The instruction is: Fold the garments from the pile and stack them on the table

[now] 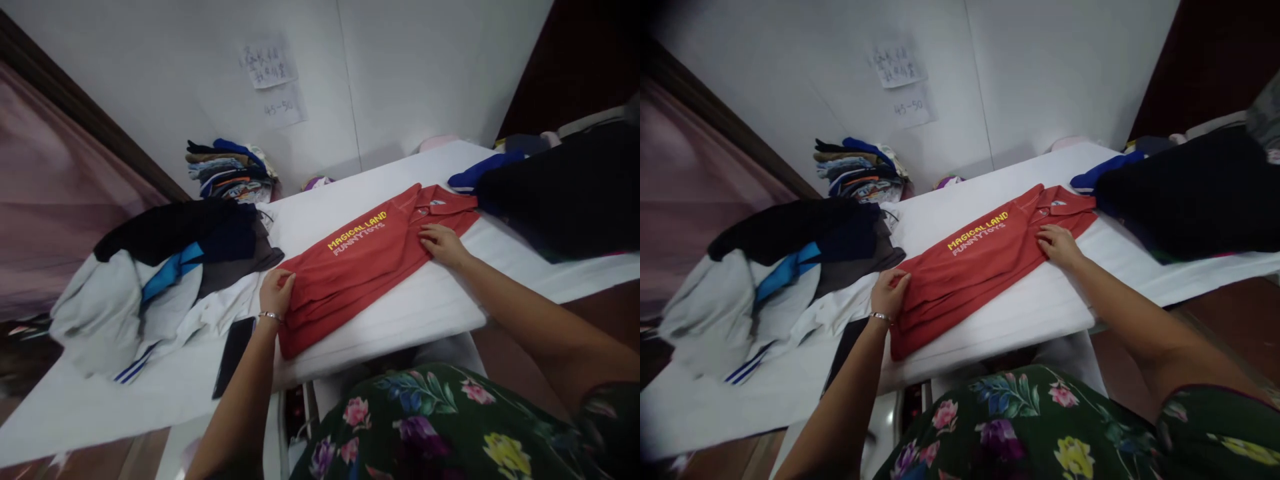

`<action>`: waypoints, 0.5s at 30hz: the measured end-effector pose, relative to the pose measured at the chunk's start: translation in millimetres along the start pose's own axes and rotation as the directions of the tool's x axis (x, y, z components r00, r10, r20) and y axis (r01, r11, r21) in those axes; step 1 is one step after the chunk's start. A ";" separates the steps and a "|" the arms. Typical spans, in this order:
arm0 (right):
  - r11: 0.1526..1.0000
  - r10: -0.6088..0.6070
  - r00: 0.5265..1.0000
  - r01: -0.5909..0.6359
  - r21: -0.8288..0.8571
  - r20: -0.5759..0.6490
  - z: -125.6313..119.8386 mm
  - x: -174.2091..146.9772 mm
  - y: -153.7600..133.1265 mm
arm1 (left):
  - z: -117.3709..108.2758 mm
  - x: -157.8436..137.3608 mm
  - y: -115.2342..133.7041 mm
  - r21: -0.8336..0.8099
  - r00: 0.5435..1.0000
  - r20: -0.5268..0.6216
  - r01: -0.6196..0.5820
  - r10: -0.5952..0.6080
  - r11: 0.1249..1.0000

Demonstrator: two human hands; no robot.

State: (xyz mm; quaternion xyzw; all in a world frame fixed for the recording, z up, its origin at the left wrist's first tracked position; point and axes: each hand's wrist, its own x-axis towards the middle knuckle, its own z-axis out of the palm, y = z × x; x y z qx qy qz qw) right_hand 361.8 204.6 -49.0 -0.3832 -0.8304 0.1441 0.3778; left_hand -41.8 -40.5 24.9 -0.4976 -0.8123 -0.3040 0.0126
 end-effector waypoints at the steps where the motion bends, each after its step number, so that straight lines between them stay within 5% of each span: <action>1: 0.999 -0.049 0.999 0.049 0.012 -0.015 1.0 0.5 -8.7 | -4.6 -10.9 3.2 0.005 0.999 0.020 -0.029 0.029 1.000; 5: 0.941 -0.286 0.957 0.271 0.203 0.044 11.9 -1.2 -54.8 | -16.3 -56.5 10.6 -0.026 0.989 0.098 -0.111 0.113 0.993; 9: 0.839 -0.497 0.848 0.417 0.349 0.185 32.4 -12.6 -93.9 | -19.3 -89.7 5.2 -0.009 0.986 0.111 -0.122 0.122 0.993; 15: 0.826 -0.557 0.730 0.439 0.354 0.396 57.2 -22.3 -117.5 | -16.2 -101.3 -7.5 0.129 0.960 0.198 -0.227 0.199 0.965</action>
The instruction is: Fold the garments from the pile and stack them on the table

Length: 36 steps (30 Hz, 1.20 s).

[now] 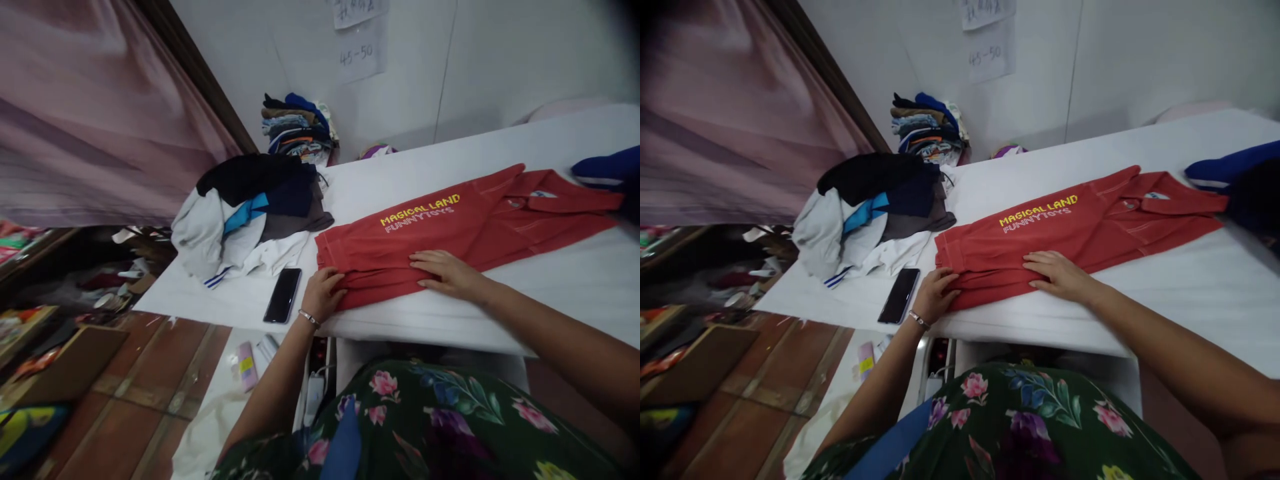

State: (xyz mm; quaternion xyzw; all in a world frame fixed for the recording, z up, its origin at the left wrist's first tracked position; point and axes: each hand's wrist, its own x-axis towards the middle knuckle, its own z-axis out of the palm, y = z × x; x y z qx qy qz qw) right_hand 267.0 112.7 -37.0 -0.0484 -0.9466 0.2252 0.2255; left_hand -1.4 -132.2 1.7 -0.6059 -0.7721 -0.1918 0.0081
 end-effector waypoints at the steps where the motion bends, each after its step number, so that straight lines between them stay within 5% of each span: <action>1: 1.000 0.004 1.000 -0.004 -0.012 0.014 2.3 0.4 0.1 | 1.0 0.9 -0.9 0.023 1.000 0.012 -0.005 0.005 1.000; 11: 0.977 0.036 0.998 -0.047 -0.208 -0.059 9.0 -7.1 6.5 | -4.4 15.4 7.4 0.159 0.987 0.155 -0.066 0.042 0.985; 18: 0.932 0.060 0.996 -0.078 -0.354 -0.061 14.2 -3.8 4.7 | -5.0 22.3 9.7 0.335 0.995 0.060 -0.098 0.083 0.937; 25: 0.945 0.066 0.996 -0.080 -0.317 -0.055 15.1 -0.8 7.4 | -4.9 37.5 -1.5 0.301 0.979 0.138 -0.188 0.153 0.935; 29: 0.953 0.093 0.996 -0.086 -0.289 0.010 12.0 -0.1 1.7 | -1.8 38.7 -8.5 0.302 0.991 0.091 -0.122 0.099 0.945; 36: 0.963 0.187 0.974 -0.156 -0.221 0.129 1.2 3.9 -8.7 | 0.2 32.0 -9.0 0.261 0.979 0.205 -0.044 -0.011 0.964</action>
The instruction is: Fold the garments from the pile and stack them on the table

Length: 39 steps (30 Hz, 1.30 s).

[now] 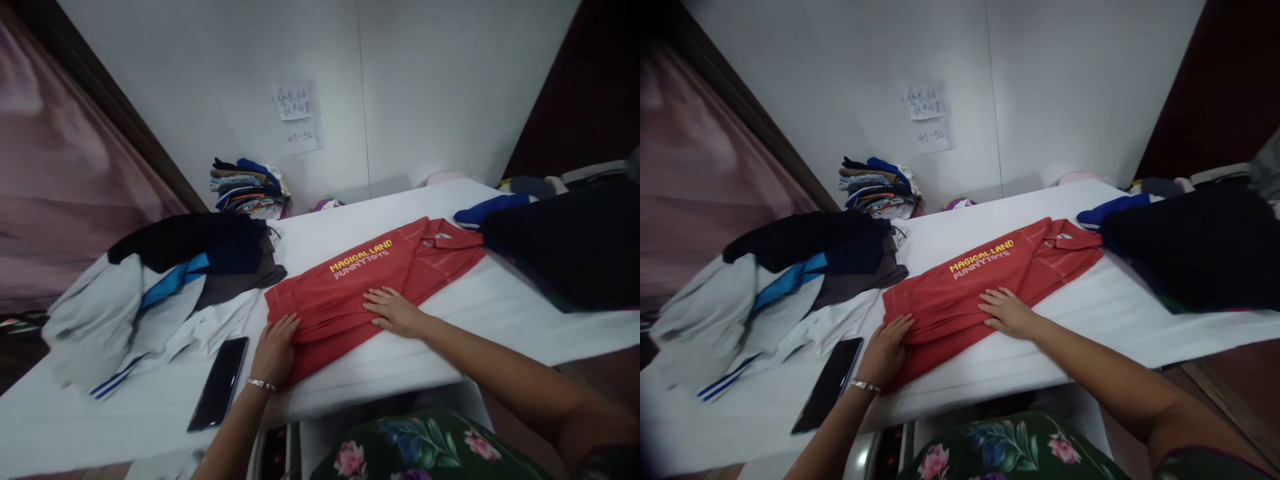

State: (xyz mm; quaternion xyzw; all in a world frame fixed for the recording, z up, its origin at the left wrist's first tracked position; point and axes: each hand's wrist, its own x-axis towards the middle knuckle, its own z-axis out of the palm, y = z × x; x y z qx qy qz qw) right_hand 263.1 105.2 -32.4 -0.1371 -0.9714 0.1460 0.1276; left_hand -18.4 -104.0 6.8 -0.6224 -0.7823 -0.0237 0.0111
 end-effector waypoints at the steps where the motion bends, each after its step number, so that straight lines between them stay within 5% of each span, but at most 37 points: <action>1: 1.000 0.004 1.000 -0.004 0.012 0.008 -1.6 0.4 -0.9 | -4.5 1.7 0.7 -0.022 1.000 0.029 0.013 -0.012 1.000; 4: 0.999 0.013 1.000 -0.014 0.049 0.016 -4.1 1.3 -3.5 | -20.8 15.8 7.6 -0.109 0.998 0.050 0.047 -0.041 0.993; 8: 0.994 0.022 1.000 -0.023 0.104 0.009 -4.5 2.2 -4.9 | -30.4 50.1 30.1 -0.134 0.993 -0.110 0.033 -0.048 0.990; 13: 0.987 0.044 0.989 -0.022 0.157 -0.142 -24.0 15.1 6.1 | -7.2 77.9 54.5 0.023 0.998 -0.057 0.015 -0.014 1.000; 17: 0.984 0.177 0.954 -0.170 0.050 -0.242 -52.8 45.3 26.5 | 13.4 78.1 56.4 0.115 1.000 0.031 -0.008 0.005 0.993; 24: 0.781 0.590 0.767 -0.622 -0.063 -0.253 -79.6 104.7 92.4 | 18.0 76.6 51.0 0.166 1.000 0.007 -0.025 0.024 0.986; 30: 0.553 0.811 0.554 -0.831 -0.061 -0.189 -85.0 90.1 168.7 | 25.6 77.7 45.3 0.152 0.999 -0.012 -0.038 0.040 0.988; 34: 0.510 0.854 0.513 -0.859 -0.050 -0.092 -73.8 74.8 196.6 | 27.7 78.0 42.7 0.134 0.998 -0.022 -0.052 0.056 0.990; 39: 0.522 0.848 0.524 -0.852 -0.047 -0.082 -69.6 75.5 205.7 | 29.5 78.0 40.4 0.125 0.996 -0.046 -0.071 0.077 0.990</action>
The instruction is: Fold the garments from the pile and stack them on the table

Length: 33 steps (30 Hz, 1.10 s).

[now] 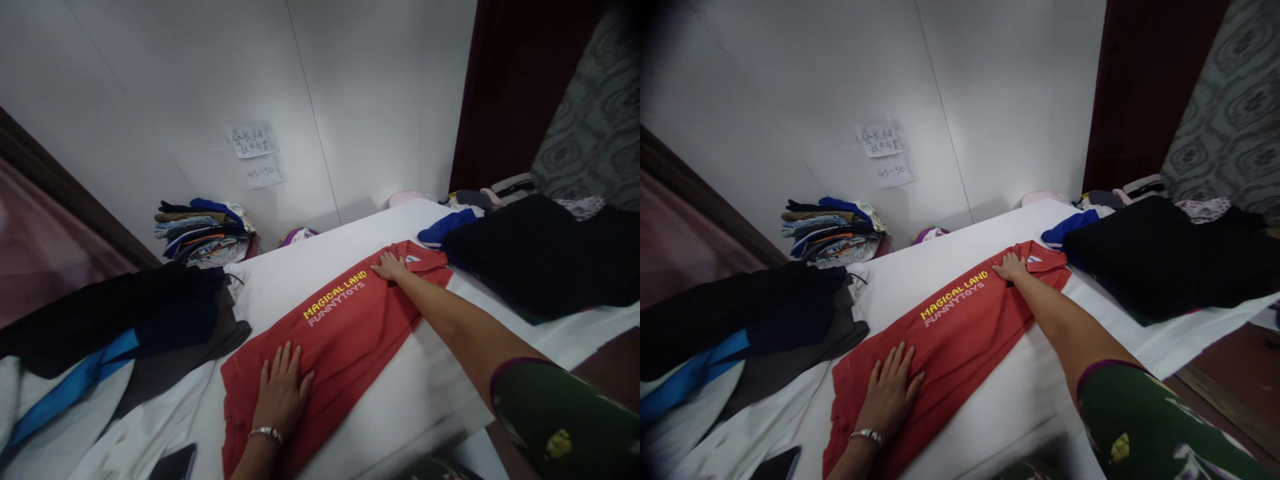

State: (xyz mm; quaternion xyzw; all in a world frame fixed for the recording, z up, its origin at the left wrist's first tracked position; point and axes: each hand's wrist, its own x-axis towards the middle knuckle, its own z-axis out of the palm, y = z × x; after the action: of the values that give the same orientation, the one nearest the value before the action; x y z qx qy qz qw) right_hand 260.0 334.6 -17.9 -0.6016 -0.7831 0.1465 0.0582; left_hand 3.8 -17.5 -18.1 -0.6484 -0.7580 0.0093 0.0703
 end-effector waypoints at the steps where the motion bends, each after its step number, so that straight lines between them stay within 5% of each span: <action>1: 1.000 -0.006 1.000 0.006 0.002 -0.001 -1.8 1.5 0.7 | 0.7 0.0 -0.4 0.000 1.000 -0.011 -0.004 0.004 1.000; 6: 0.999 -0.044 0.997 0.043 -0.006 -0.066 -10.2 8.6 15.2 | 2.8 -0.6 -0.7 0.007 0.999 -0.032 -0.010 0.010 1.000; 17: 0.999 -0.041 0.998 0.042 -0.017 0.044 -15.8 13.0 29.0 | -2.9 -1.6 5.2 -0.005 1.000 0.000 0.022 -0.022 1.000; 21: 0.994 -0.107 0.994 0.106 -0.020 -0.027 -14.5 -15.3 15.9 | -6.6 -1.4 8.6 -0.006 0.999 0.036 0.032 -0.032 0.999; 27: 0.914 -0.405 0.914 0.405 0.026 -0.014 6.9 -77.4 1.4 | -11.7 0.0 11.8 -0.003 0.997 0.064 0.043 -0.043 0.999; 33: 0.910 -0.414 0.894 0.404 -0.093 -0.171 -5.1 -99.7 25.1 | -12.5 1.3 11.4 0.017 0.998 0.056 0.039 -0.040 0.999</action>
State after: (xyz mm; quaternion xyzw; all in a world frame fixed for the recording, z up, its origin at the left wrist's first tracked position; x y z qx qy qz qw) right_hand 311.5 245.6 -12.2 -0.4358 -0.8868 0.0521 0.1445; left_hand 16.2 -15.4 -6.8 -0.6321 -0.7723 0.0320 0.0542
